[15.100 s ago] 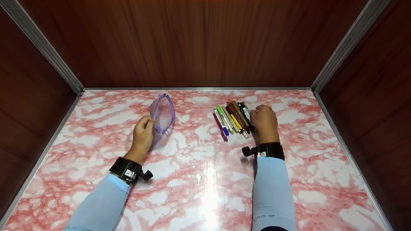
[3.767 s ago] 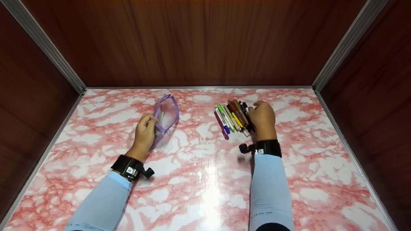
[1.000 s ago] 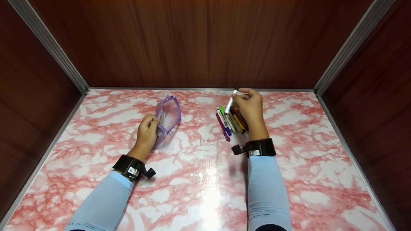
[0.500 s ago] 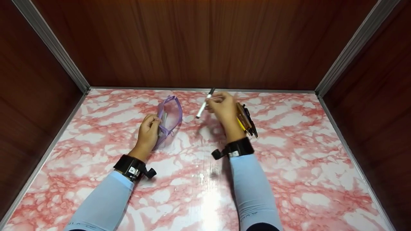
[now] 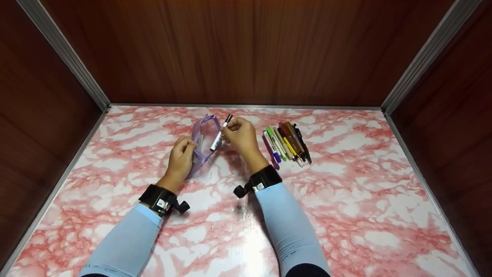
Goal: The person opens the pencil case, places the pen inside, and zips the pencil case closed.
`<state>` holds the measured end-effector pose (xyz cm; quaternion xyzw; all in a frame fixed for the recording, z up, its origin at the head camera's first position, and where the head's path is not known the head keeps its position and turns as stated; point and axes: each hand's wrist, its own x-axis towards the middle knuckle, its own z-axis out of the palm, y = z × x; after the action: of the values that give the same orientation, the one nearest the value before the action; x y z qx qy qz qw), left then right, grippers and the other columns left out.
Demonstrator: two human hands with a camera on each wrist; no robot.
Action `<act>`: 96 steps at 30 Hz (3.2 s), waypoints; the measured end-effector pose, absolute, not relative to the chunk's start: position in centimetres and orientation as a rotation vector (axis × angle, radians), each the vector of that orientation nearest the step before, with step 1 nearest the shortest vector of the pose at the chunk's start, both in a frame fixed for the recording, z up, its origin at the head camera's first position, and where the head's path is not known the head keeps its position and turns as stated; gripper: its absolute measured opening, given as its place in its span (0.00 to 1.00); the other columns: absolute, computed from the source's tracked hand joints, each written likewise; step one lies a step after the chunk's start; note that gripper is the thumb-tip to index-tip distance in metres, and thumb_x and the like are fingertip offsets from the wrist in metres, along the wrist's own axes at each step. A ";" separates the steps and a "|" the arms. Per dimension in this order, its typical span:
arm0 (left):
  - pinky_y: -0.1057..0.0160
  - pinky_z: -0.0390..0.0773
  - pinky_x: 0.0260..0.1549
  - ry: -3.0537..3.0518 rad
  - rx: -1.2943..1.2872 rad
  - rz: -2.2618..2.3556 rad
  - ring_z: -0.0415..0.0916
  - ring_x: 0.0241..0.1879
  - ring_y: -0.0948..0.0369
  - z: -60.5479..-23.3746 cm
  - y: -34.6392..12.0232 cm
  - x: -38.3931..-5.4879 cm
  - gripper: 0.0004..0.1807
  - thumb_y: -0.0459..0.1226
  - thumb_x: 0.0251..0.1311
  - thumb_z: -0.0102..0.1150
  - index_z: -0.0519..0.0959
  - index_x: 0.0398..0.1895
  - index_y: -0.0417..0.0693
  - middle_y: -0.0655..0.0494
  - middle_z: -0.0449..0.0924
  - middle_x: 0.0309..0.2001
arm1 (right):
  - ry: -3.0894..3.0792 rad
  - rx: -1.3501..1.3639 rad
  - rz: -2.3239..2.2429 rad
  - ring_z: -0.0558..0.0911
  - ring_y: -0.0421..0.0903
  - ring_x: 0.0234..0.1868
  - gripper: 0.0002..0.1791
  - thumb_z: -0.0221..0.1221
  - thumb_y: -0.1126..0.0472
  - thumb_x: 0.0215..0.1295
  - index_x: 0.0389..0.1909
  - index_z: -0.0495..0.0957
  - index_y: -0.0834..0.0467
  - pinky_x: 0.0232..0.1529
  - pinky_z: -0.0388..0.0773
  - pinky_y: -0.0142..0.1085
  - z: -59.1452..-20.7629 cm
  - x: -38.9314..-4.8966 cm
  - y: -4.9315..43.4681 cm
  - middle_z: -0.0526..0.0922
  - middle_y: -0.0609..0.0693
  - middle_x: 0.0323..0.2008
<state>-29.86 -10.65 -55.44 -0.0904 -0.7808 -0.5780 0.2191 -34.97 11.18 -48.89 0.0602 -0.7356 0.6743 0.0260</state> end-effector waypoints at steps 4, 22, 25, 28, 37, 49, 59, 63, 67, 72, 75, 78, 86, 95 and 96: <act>0.57 0.80 0.60 -2.165 -0.247 -1.608 0.80 0.55 0.49 -55.5 -10.7 -29.9 0.09 0.31 0.77 0.57 0.83 0.40 0.33 0.40 0.83 0.52 | -2.333 0.202 2.037 0.91 0.43 0.27 0.06 0.72 0.72 0.71 0.37 0.83 0.62 0.38 0.95 0.49 -49.6 -34.6 10.3 0.88 0.48 0.29; 0.64 0.79 0.56 -2.132 -0.238 -1.657 0.80 0.54 0.53 -55.4 -10.7 -29.8 0.09 0.31 0.79 0.57 0.84 0.39 0.34 0.42 0.83 0.53 | -2.645 0.388 1.779 0.92 0.61 0.37 0.08 0.70 0.65 0.76 0.49 0.90 0.66 0.36 0.93 0.43 -49.8 -32.9 9.0 0.94 0.65 0.42; 0.66 0.77 0.53 -2.118 -0.249 -1.651 0.79 0.52 0.54 -55.4 -10.7 -29.9 0.09 0.30 0.78 0.57 0.84 0.38 0.34 0.42 0.83 0.51 | -2.624 0.362 1.786 0.92 0.65 0.43 0.10 0.68 0.65 0.77 0.51 0.89 0.68 0.40 0.94 0.49 -49.3 -33.1 9.8 0.93 0.66 0.46; 0.67 0.77 0.52 -2.110 -0.257 -1.647 0.78 0.51 0.54 -55.3 -10.7 -29.9 0.09 0.29 0.77 0.57 0.84 0.38 0.33 0.42 0.82 0.49 | -2.638 0.380 1.677 0.91 0.59 0.45 0.11 0.68 0.65 0.78 0.52 0.89 0.68 0.45 0.92 0.43 -48.7 -33.4 10.9 0.93 0.64 0.47; 0.65 0.78 0.57 -2.139 -0.239 -1.615 0.80 0.56 0.50 -55.3 -10.7 -29.7 0.09 0.30 0.77 0.58 0.85 0.39 0.33 0.40 0.82 0.55 | -2.729 0.286 1.303 0.90 0.60 0.57 0.15 0.65 0.62 0.80 0.59 0.87 0.67 0.65 0.87 0.52 -48.4 -34.5 18.6 0.93 0.64 0.56; 0.65 0.80 0.57 -2.161 -0.225 -1.615 0.79 0.55 0.51 -55.2 -10.4 -29.6 0.10 0.31 0.77 0.60 0.86 0.40 0.31 0.40 0.80 0.58 | -2.739 -0.006 0.952 0.88 0.68 0.57 0.19 0.62 0.59 0.81 0.64 0.85 0.66 0.63 0.84 0.64 -48.0 -34.7 28.4 0.90 0.69 0.57; 0.66 0.78 0.54 -2.177 -0.210 -1.622 0.78 0.53 0.54 -55.4 -10.6 -29.3 0.10 0.31 0.77 0.61 0.86 0.38 0.34 0.42 0.80 0.57 | -2.826 -0.166 1.002 0.87 0.67 0.55 0.29 0.61 0.51 0.83 0.71 0.81 0.69 0.61 0.83 0.61 -49.8 -34.6 32.6 0.88 0.73 0.58; 0.67 0.78 0.53 -2.175 -0.206 -1.625 0.78 0.51 0.56 -55.5 -10.6 -29.4 0.10 0.32 0.77 0.61 0.86 0.38 0.34 0.43 0.80 0.57 | -2.882 -0.163 1.058 0.88 0.62 0.53 0.33 0.60 0.44 0.85 0.74 0.80 0.67 0.56 0.86 0.53 -50.1 -34.7 33.1 0.87 0.72 0.60; 0.67 0.79 0.53 -2.187 -0.198 -1.632 0.77 0.51 0.56 -55.5 -10.6 -29.5 0.09 0.32 0.77 0.61 0.86 0.38 0.35 0.44 0.80 0.57 | -2.942 -0.147 1.210 0.88 0.55 0.52 0.36 0.60 0.39 0.85 0.75 0.79 0.65 0.47 0.86 0.38 -50.4 -34.8 33.6 0.86 0.69 0.64; 0.65 0.79 0.55 -2.198 -0.220 -1.606 0.79 0.53 0.52 -55.4 -10.6 -29.6 0.10 0.32 0.77 0.60 0.86 0.38 0.34 0.42 0.80 0.57 | -2.951 -0.112 1.299 0.86 0.55 0.58 0.33 0.61 0.43 0.86 0.76 0.80 0.65 0.48 0.82 0.32 -50.6 -34.9 34.1 0.85 0.69 0.68; 0.66 0.79 0.54 -2.193 -0.222 -1.604 0.79 0.52 0.54 -55.3 -10.5 -29.6 0.10 0.32 0.77 0.60 0.86 0.38 0.34 0.42 0.80 0.56 | -2.949 -0.121 1.291 0.86 0.58 0.61 0.31 0.61 0.46 0.86 0.75 0.80 0.65 0.53 0.83 0.37 -50.7 -35.0 34.1 0.84 0.69 0.69; 0.68 0.78 0.51 -2.183 -0.222 -1.619 0.78 0.49 0.57 -55.2 -10.5 -29.6 0.10 0.31 0.77 0.60 0.86 0.38 0.33 0.42 0.80 0.56 | -2.952 -0.120 1.267 0.86 0.59 0.62 0.31 0.62 0.46 0.85 0.74 0.81 0.65 0.58 0.83 0.42 -50.8 -35.0 34.1 0.85 0.69 0.69; 0.70 0.78 0.49 -2.183 -0.236 -1.597 0.77 0.47 0.59 -55.4 -10.6 -29.6 0.10 0.31 0.77 0.61 0.86 0.37 0.32 0.42 0.80 0.56 | -2.998 -0.095 1.172 0.86 0.59 0.60 0.31 0.61 0.46 0.85 0.74 0.82 0.66 0.63 0.82 0.50 -50.8 -35.1 34.0 0.86 0.70 0.67; 0.68 0.77 0.53 -2.179 -0.207 -1.600 0.78 0.51 0.55 -55.4 -10.6 -29.5 0.09 0.31 0.76 0.63 0.86 0.38 0.33 0.42 0.80 0.55 | -3.013 -0.164 1.318 0.85 0.49 0.51 0.33 0.62 0.48 0.84 0.75 0.79 0.68 0.44 0.82 0.30 -50.7 -35.3 33.8 0.85 0.69 0.66; 0.68 0.77 0.53 -2.182 -0.206 -1.601 0.78 0.51 0.55 -55.4 -10.6 -29.5 0.09 0.31 0.76 0.63 0.86 0.38 0.33 0.42 0.80 0.55 | -2.998 -0.178 1.341 0.85 0.48 0.50 0.32 0.62 0.49 0.84 0.74 0.80 0.69 0.43 0.82 0.29 -50.7 -35.3 33.9 0.85 0.69 0.65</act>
<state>-29.47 -10.60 -55.38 -0.0743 -0.7856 -0.5764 0.2123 -35.26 33.86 -50.71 -0.0541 -0.9091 0.4065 -0.0736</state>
